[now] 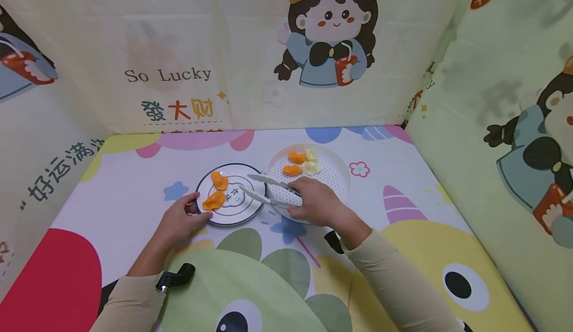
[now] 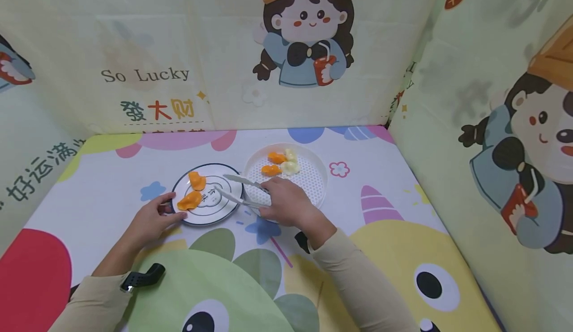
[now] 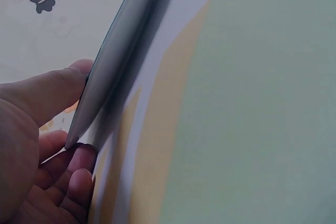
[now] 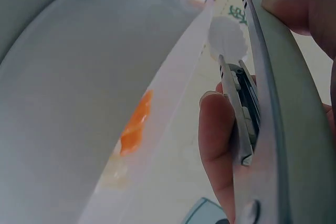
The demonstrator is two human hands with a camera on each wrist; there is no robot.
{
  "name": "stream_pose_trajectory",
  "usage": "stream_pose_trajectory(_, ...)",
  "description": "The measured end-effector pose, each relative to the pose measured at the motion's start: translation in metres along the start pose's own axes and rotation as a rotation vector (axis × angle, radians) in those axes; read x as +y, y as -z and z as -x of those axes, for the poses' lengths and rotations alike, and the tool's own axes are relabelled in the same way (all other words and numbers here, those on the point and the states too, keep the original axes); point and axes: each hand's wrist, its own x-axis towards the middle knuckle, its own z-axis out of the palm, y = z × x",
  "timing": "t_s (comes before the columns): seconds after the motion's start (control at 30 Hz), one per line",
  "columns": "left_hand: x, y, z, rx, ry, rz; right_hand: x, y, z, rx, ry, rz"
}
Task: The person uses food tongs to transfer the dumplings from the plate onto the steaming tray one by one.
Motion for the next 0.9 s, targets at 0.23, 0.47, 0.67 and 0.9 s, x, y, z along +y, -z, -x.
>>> stream_pose_trajectory(0.23,0.0,0.0,-0.001,0.001,0.0,-0.01,-0.016,-0.01,-0.014,-0.046,0.018,0.011)
stream_pose_trajectory(0.47,0.001,0.001,-0.001,-0.005,0.001,-0.013,-0.032,-0.018,-0.023,-0.088,0.054,0.013)
stream_pose_trajectory(0.67,0.001,0.001,-0.001,-0.005,0.002,-0.016,-0.038,-0.025,-0.029,-0.103,0.056,0.057)
stream_pose_trajectory(0.9,0.001,0.001,0.0,-0.007,-0.001,-0.005,-0.045,-0.027,-0.033,-0.119,0.078,0.078)
